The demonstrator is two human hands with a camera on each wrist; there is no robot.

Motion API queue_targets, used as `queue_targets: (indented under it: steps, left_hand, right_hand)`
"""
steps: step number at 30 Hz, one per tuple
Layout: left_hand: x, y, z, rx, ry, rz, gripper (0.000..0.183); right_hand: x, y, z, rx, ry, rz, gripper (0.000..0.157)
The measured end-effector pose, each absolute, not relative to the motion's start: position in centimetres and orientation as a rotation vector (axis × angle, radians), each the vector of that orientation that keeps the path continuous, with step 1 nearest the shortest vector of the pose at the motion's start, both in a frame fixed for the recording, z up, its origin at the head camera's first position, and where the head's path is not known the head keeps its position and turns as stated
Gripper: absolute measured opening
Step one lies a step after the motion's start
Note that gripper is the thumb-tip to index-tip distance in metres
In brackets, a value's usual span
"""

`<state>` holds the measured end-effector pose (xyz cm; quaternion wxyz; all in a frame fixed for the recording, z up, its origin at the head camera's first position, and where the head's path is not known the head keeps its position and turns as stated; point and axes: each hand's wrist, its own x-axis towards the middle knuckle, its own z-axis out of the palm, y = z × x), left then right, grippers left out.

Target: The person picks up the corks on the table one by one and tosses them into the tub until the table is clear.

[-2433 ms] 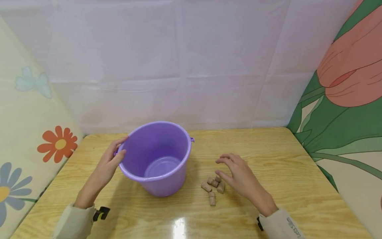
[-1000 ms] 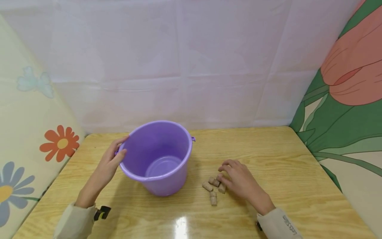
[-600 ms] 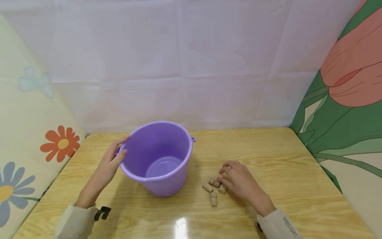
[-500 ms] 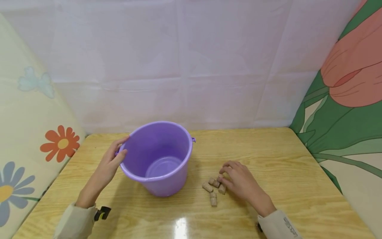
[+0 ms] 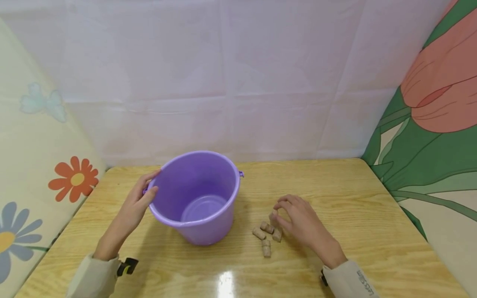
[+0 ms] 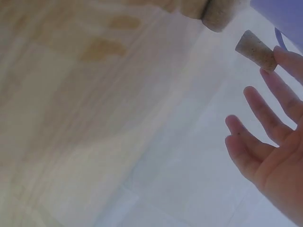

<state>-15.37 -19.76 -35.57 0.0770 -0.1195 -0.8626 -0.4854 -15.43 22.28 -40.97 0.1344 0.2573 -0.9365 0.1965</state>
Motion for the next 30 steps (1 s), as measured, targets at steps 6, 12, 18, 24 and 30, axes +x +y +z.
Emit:
queue_targets:
  steps: [6,12,18,24,30]
  left_hand:
    - [-15.3,-19.7,-35.5,-0.343,-2.586,-1.447,0.047]
    - [-15.4,-19.8,-35.6,-0.338,-2.583,-1.446,0.047]
    - [-15.4,-19.8,-35.7,-0.337,-2.58,-1.44,0.047]
    - [-15.4,-19.7,-35.7,-0.335,-2.578,-1.45,0.047]
    - [-15.5,-19.7,-35.6,-0.337,-2.581,-1.452,0.047]
  right_hand:
    - [-15.7,22.1,-40.3,0.752,-2.643,0.568,0.02]
    - [-16.0,21.8,-39.4,0.775,-2.554,0.553,0.02]
    - [-16.4,21.6,-38.3,0.814,-2.432,0.569,0.025]
    - [-16.8,21.4,-37.2,0.827,-2.354,0.612,0.028]
    - [-17.4,20.9,-36.1,0.866,-2.247,0.645,0.024]
